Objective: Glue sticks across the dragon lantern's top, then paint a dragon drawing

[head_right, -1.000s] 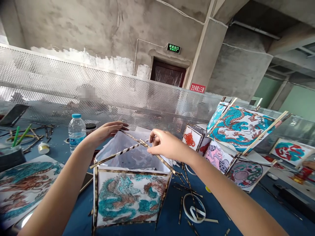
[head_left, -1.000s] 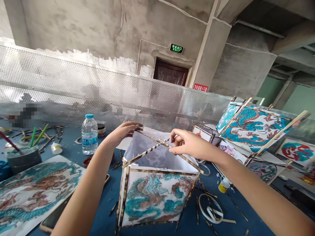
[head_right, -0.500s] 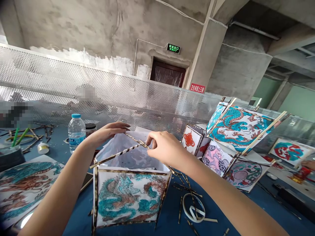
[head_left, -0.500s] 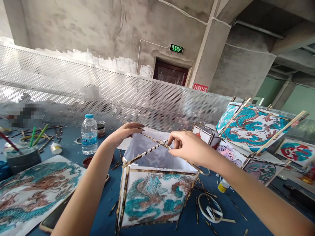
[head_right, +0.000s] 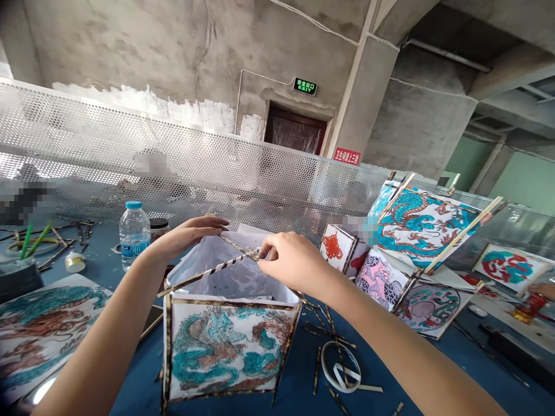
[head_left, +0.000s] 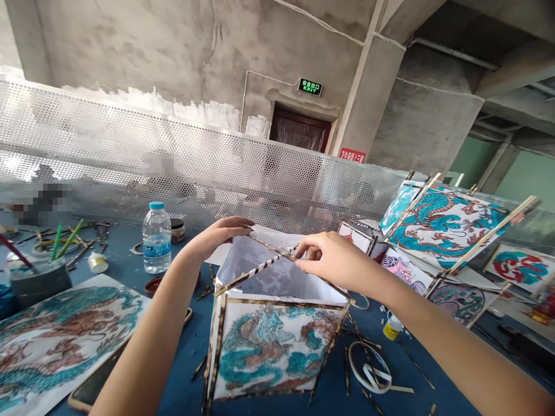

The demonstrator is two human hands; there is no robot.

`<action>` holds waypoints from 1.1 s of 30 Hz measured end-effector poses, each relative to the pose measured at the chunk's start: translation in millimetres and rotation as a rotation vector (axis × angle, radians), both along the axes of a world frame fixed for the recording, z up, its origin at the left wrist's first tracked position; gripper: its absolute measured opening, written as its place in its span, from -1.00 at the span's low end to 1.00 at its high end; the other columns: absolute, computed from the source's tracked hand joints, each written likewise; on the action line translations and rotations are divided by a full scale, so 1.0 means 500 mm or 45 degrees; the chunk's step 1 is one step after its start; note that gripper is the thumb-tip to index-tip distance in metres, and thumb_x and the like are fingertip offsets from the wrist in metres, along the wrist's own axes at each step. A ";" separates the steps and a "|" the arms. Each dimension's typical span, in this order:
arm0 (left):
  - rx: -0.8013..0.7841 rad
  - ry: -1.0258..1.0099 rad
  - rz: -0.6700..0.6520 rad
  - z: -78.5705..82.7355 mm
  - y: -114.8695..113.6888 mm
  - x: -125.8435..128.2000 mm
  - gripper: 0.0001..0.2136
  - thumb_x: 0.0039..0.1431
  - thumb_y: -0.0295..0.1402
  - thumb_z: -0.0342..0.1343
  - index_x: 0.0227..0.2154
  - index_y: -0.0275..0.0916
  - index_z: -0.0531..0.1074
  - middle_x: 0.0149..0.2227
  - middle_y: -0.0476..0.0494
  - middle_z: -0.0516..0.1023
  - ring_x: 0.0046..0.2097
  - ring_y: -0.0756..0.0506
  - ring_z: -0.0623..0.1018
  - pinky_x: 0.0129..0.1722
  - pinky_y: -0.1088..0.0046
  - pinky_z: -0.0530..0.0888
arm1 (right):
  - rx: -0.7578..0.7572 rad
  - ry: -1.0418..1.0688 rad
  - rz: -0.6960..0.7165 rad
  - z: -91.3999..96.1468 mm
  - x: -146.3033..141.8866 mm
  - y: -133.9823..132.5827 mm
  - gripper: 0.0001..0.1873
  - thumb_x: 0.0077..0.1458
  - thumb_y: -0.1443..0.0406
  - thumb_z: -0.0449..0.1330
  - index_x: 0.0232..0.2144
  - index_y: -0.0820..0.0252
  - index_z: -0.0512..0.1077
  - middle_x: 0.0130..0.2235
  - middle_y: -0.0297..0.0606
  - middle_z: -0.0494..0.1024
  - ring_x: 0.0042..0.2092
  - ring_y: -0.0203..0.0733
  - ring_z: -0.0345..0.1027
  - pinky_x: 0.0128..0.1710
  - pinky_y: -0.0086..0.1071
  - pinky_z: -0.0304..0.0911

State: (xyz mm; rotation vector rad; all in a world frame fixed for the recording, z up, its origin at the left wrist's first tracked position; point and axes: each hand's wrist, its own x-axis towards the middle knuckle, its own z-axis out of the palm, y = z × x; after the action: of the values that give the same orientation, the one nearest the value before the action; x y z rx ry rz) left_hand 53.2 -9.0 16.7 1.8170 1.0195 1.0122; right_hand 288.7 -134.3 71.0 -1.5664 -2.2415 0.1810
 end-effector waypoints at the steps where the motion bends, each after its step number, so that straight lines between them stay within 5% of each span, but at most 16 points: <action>1: -0.002 -0.010 -0.006 -0.001 0.002 -0.001 -0.65 -0.05 -0.19 0.12 -0.15 -0.12 0.47 -0.04 -0.12 0.49 -0.02 -0.19 0.42 -0.17 0.35 0.35 | 0.002 0.002 -0.002 -0.001 -0.001 0.000 -0.86 -0.12 0.29 0.13 -0.44 0.13 0.47 -0.48 -0.35 0.56 -0.45 -0.25 0.37 -0.47 -0.38 0.13; 33: 0.036 0.053 -0.048 -0.007 0.012 -0.008 -0.63 -0.03 -0.16 0.11 -0.13 -0.11 0.46 -0.05 -0.11 0.49 -0.02 -0.20 0.41 -0.15 0.33 0.34 | 0.036 0.004 0.062 -0.011 0.001 0.002 -0.90 -0.12 0.28 0.15 -0.47 0.13 0.45 -0.53 -0.40 0.52 -0.49 -0.33 0.32 -0.52 -0.45 0.08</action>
State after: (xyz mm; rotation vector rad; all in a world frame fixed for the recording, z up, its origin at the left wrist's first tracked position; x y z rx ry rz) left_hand 49.3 -2.9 13.2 1.8805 0.9965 0.9741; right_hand 289.2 -133.5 65.3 -1.4967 -2.2710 0.1647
